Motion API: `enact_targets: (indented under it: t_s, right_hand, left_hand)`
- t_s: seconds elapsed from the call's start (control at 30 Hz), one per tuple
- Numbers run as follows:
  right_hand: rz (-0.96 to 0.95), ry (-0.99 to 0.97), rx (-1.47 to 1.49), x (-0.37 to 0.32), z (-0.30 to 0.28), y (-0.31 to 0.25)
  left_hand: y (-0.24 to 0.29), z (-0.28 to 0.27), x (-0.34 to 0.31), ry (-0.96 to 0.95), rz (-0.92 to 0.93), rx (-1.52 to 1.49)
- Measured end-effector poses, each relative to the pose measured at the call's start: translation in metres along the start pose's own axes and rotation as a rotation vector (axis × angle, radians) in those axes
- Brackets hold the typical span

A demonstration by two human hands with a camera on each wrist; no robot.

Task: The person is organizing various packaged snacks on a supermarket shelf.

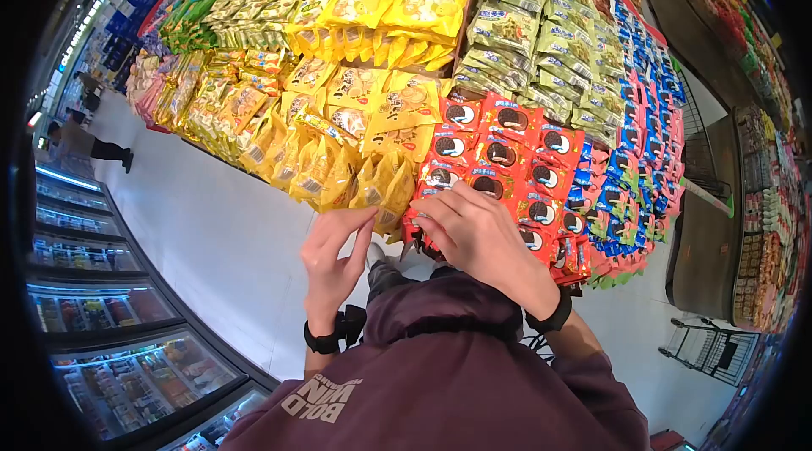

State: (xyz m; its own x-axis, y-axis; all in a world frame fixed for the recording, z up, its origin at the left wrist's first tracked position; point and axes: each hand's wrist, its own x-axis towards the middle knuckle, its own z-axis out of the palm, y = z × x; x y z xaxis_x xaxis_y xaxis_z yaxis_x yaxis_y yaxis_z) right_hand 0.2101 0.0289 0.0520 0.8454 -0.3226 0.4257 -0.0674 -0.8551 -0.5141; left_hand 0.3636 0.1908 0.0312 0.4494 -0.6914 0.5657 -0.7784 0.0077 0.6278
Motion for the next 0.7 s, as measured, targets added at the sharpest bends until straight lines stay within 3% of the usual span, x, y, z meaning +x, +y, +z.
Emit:
enact_targets:
  t_s: [0.1, 0.33, 0.47, 0.57, 0.7]
  right_hand:
    - [0.033, -0.077, -0.039, 0.02, 0.004, -0.002]
    - [-0.26, -0.145, -0.218, 0.125, 0.029, -0.021]
    - [-0.156, -0.257, -0.118, 0.175, 0.08, -0.001]
    - [-0.065, -0.326, -0.213, 0.193, 0.112, 0.022]
    - [0.163, -0.619, -0.178, 0.226, 0.115, 0.014]
  left_hand:
    - [-0.023, -0.011, 0.016, -0.027, 0.043, -0.021]
    - [-0.089, -0.061, 0.051, -0.086, 0.128, -0.013]
    - [-0.122, -0.086, 0.068, -0.109, 0.184, 0.001]
    - [-0.139, -0.107, 0.073, -0.097, 0.195, 0.013]
    - [-0.167, -0.132, 0.071, -0.104, 0.189, -0.005]
